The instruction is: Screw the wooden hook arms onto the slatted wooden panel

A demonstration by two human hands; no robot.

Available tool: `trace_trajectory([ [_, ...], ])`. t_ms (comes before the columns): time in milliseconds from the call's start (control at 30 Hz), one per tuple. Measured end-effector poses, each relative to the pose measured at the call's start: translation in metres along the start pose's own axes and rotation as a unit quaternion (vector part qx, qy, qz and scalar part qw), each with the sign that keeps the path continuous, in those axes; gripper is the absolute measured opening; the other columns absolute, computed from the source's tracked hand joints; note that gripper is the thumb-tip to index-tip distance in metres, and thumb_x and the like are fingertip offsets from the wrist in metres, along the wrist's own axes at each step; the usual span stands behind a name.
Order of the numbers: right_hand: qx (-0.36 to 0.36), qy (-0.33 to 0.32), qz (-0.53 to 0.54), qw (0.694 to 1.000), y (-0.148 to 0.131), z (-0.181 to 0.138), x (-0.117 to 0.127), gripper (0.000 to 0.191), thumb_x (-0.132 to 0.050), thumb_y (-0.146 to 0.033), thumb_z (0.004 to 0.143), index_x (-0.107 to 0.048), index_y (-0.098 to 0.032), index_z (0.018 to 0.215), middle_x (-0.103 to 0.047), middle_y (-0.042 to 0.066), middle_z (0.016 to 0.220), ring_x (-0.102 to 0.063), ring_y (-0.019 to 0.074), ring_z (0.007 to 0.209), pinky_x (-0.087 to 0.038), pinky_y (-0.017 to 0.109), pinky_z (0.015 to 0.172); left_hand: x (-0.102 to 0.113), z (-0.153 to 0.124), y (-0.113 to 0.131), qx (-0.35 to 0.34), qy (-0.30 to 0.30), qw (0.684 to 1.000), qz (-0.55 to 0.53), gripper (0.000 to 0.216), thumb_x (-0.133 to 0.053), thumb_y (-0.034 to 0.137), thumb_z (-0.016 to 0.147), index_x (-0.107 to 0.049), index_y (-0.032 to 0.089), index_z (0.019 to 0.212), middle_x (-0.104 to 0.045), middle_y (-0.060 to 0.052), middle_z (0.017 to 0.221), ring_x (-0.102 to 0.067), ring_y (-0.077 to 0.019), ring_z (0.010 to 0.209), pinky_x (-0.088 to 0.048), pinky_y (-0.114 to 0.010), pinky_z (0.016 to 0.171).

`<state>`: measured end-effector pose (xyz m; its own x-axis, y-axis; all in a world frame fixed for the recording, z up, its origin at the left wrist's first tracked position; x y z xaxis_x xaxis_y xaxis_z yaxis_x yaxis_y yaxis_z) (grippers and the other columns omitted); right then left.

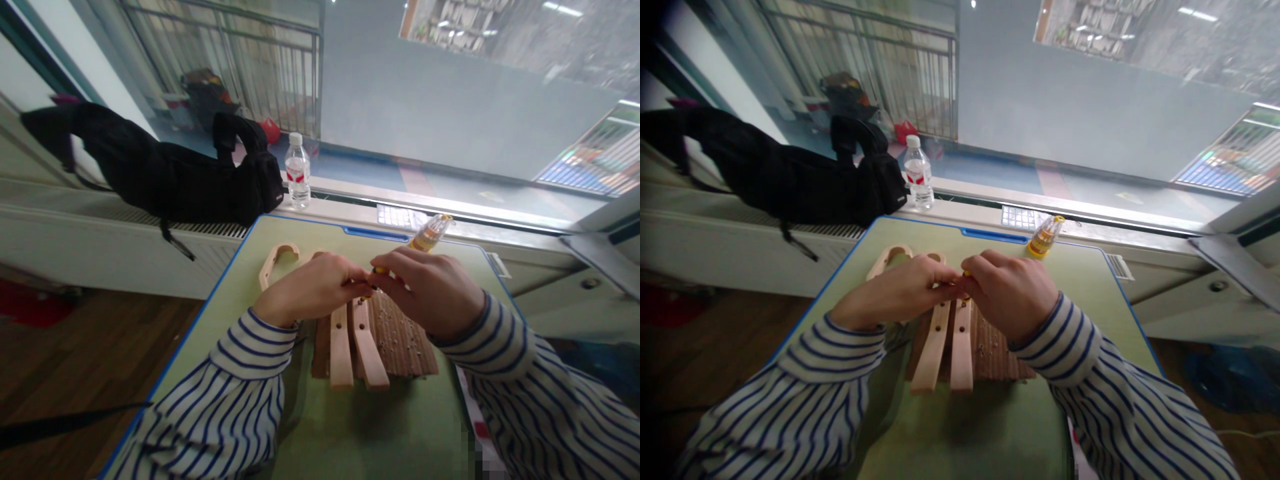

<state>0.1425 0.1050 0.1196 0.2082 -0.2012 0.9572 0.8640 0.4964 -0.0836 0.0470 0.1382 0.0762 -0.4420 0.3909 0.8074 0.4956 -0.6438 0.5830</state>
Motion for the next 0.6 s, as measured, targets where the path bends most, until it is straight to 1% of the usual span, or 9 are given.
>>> trace_trajectory([
  [133, -0.005, 0.003, -0.001, 1.000, 0.0012, -0.0007, -0.0008, 0.030, -0.043, -0.038, 0.090, -0.065, -0.018, 0.097, -0.067, 0.004, 0.087, -0.061, 0.0154, 0.070, -0.039, 0.027, 0.061, 0.0017, -0.0002, 0.0006, 0.003, 0.012, 1.000, 0.017, 0.024, -0.051, 0.031, 0.087, -0.072, 0.022, 0.084, -0.065, -0.003, 0.073, -0.057, -0.0133, 0.067, -0.034, -0.024, 0.060],
  [233, -0.004, 0.000, -0.002, 1.000, 0.0011, -0.0002, -0.0013, 0.032, -0.041, -0.040, 0.090, -0.065, -0.020, 0.097, -0.066, 0.004, 0.086, -0.059, 0.0143, 0.068, -0.037, 0.027, 0.059, 0.0054, -0.0010, 0.0013, 0.014, 0.030, 0.999, 0.007, 0.020, -0.056, 0.034, 0.083, -0.072, 0.022, 0.085, -0.065, -0.001, 0.070, -0.056, -0.0126, 0.065, -0.033, -0.024, 0.058],
  [400, -0.004, -0.026, 0.016, 1.000, -0.0003, 0.0010, -0.0016, 0.032, -0.041, -0.038, 0.090, -0.064, -0.019, 0.100, -0.065, 0.004, 0.086, -0.058, 0.0139, 0.068, -0.038, 0.027, 0.061, 0.0092, -0.0016, 0.0033, 0.019, 0.044, 0.999, -0.002, 0.019, -0.057, 0.032, 0.081, -0.073, 0.022, 0.079, -0.065, 0.000, 0.068, -0.056, -0.0112, 0.063, -0.032, -0.023, 0.057],
  [500, 0.008, -0.039, 0.054, 0.998, -0.0009, 0.0005, 0.0003, 0.034, -0.041, -0.038, 0.090, -0.061, -0.018, 0.107, -0.065, 0.006, 0.095, -0.060, 0.0140, 0.073, -0.042, 0.028, 0.066, 0.0087, -0.0015, 0.0028, 0.021, 0.040, 0.999, -0.015, 0.019, -0.056, 0.030, 0.082, -0.073, 0.022, 0.082, -0.067, 0.000, 0.071, -0.057, -0.0111, 0.064, -0.034, -0.023, 0.058],
  [600, 0.031, -0.036, 0.083, 0.995, -0.0014, -0.0002, 0.0034, 0.032, -0.041, -0.033, 0.090, -0.059, -0.018, 0.111, -0.065, 0.007, 0.106, -0.062, 0.0151, 0.083, -0.044, 0.028, 0.071, 0.0079, -0.0015, 0.0021, 0.022, 0.030, 0.999, -0.021, 0.018, -0.057, 0.030, 0.081, -0.073, 0.023, 0.084, -0.068, -0.001, 0.074, -0.058, -0.0114, 0.066, -0.035, -0.022, 0.059],
])
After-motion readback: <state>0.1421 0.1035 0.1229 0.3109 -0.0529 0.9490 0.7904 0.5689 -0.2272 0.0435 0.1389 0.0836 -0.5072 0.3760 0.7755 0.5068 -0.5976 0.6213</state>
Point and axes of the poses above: each hand's wrist, its own z-axis towards the middle knuckle, its own x-axis out of the back of the hand, y = z × x, the point moved 7 cm from there along z, towards the middle knuckle
